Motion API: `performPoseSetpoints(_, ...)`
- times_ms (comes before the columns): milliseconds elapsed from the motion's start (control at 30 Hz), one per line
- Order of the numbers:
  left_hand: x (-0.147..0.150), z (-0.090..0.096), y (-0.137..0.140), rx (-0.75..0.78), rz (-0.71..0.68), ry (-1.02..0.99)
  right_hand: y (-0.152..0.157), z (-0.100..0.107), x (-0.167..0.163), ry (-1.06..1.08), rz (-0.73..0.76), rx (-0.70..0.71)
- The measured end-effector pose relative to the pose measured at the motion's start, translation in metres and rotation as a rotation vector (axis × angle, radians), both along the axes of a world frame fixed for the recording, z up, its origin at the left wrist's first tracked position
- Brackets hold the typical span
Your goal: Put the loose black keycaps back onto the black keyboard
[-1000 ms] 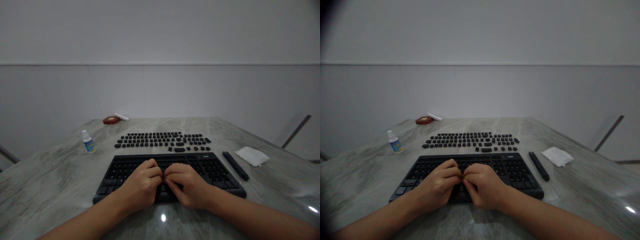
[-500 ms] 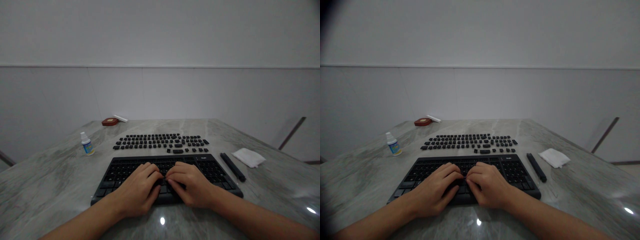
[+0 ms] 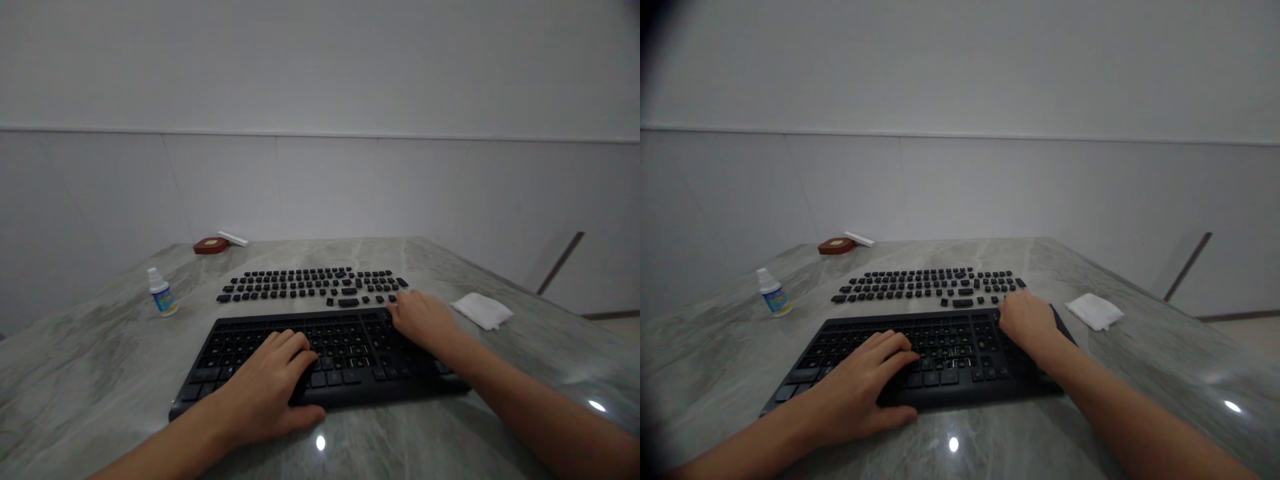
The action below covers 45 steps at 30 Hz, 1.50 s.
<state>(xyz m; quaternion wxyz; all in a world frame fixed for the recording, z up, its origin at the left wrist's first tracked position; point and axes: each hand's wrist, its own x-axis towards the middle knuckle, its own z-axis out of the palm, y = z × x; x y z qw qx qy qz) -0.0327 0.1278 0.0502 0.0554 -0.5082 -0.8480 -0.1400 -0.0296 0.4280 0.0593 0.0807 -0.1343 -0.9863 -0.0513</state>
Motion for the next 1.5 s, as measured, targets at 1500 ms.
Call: performPoseSetpoints(1500,-0.005,-0.003,-0.002,0.028,-0.021,-0.06,-0.06,0.007,-0.032,0.064,0.663,-0.315)
